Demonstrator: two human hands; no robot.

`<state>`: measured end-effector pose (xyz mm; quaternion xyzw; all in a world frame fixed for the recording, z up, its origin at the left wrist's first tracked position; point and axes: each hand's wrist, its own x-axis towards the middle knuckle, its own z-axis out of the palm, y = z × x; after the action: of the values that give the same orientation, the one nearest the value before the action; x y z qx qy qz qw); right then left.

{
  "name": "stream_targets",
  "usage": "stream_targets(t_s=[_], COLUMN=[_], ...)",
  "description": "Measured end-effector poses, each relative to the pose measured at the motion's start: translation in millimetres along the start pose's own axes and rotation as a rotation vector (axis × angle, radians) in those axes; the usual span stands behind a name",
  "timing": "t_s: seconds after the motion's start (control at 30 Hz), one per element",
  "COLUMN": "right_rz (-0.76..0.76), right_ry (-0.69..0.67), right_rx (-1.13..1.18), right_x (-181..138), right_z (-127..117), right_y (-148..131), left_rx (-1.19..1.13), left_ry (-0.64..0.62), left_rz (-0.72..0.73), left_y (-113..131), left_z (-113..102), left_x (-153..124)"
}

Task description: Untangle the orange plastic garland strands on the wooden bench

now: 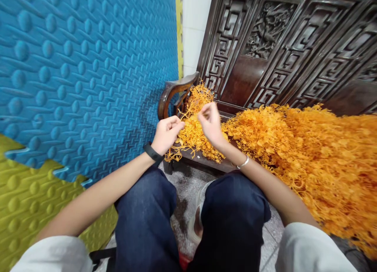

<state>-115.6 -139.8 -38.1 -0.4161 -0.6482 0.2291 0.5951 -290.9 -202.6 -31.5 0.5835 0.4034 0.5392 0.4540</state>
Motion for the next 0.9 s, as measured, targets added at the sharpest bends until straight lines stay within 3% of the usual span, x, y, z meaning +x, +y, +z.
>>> stream_targets(t_s=[0.07,0.13,0.3,0.47,0.63,0.73,0.9], right_rz=[0.087,0.183,0.211,0.035,-0.040,-0.061,-0.059], right_ry=[0.226,0.284,0.056,-0.093,-0.292,-0.338,-0.374], right_rx=[-0.094,-0.153,-0.186,-0.328,-0.564,-0.698,-0.732], right_x=[10.4,11.4,-9.7,-6.5,-2.6,-1.6,4.9], right_z=[-22.3,-42.4,-54.8,-40.4,-16.4,-1.6,13.5], right_y=[24.0,50.8,89.8,86.3,86.1,88.6,92.4], left_rx=[-0.016,-0.015,0.051,0.018,-0.066,-0.091,-0.092], left_ry=[0.069,0.099,-0.009,-0.047,-0.105,-0.119,-0.136], left_rz=[0.042,0.071,-0.029,-0.136,-0.162,-0.154,-0.192], left_y=[3.7,6.4,-4.8,-19.9,-22.0,-23.2,-23.7], left_z=[-5.6,-12.1,-23.1,-25.2,-18.8,-16.7,-17.6], left_x=[-7.3,-12.7,-4.5,9.3,11.6,12.7,13.7])
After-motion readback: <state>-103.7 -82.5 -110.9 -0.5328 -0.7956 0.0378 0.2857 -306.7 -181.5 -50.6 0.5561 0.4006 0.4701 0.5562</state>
